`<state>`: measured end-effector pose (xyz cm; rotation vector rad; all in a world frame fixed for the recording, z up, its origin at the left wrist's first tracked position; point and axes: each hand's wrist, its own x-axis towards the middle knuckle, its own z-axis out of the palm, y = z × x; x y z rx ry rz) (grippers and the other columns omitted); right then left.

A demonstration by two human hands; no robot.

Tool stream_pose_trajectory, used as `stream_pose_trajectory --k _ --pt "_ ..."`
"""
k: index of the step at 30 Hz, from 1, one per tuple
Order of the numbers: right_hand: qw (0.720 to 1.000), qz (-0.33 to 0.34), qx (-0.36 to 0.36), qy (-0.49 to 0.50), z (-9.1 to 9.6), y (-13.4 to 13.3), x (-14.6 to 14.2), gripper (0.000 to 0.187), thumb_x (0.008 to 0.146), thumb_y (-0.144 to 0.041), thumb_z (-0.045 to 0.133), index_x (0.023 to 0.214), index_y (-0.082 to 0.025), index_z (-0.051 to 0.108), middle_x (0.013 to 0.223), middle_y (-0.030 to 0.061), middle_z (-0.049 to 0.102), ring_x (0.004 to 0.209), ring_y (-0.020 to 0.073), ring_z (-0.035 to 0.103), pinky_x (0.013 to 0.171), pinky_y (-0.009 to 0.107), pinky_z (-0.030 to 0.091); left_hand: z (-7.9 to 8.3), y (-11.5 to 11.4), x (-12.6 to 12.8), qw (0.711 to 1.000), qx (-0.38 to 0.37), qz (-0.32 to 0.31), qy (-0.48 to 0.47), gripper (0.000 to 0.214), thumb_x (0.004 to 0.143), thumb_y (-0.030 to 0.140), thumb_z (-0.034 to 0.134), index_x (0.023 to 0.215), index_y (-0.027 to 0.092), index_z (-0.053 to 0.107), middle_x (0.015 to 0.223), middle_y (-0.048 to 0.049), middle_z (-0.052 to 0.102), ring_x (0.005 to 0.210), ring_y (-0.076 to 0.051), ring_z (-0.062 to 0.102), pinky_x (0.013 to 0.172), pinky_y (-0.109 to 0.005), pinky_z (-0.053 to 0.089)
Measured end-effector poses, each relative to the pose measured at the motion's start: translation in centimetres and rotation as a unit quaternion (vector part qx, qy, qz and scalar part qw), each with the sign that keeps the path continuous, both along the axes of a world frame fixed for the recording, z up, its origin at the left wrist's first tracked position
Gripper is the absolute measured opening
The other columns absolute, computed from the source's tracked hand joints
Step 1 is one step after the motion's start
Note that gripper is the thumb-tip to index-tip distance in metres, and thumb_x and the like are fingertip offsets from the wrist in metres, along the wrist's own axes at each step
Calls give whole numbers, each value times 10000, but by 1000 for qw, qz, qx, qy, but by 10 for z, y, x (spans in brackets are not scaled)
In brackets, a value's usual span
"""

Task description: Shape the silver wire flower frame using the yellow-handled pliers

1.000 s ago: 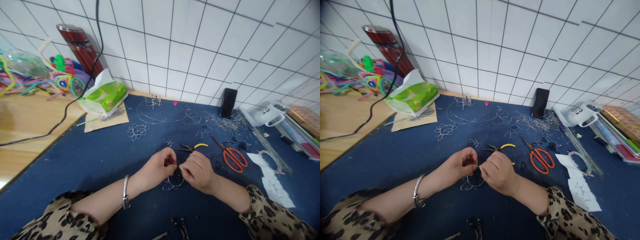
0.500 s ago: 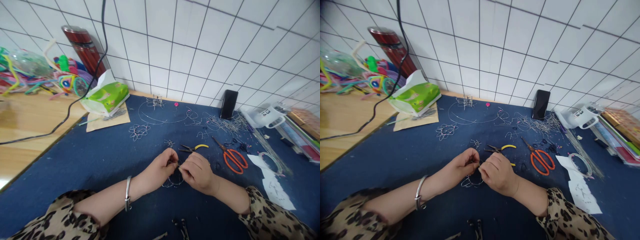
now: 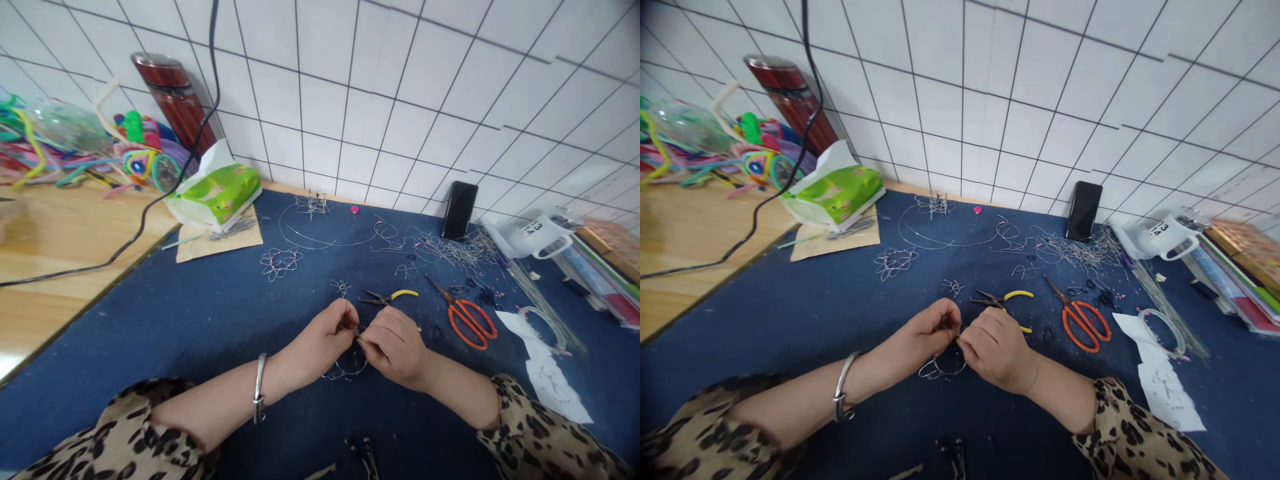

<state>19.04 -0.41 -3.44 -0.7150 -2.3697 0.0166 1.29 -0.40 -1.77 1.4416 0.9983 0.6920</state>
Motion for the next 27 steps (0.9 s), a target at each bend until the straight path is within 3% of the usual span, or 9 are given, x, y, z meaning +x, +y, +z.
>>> stream_pose_trajectory --k 12,27 --pt "997 17 55 -54 -5 -1 8 83 767 -129 549 825 -184 525 702 27 572 687 155 493 626 311 424 0 -2 1 1000 -9 -2 -8 180 708 26 385 787 177 443 661 45 442 566 -100 394 542 -230 346" --pt "999 -9 41 -25 -7 -3 6 103 771 -119 539 829 -201 518 694 20 569 684 154 503 624 313 422 -3 -3 0 1000 -9 -1 -18 189 695 27 380 784 182 440 671 42 450 572 -101 399 542 -235 341"
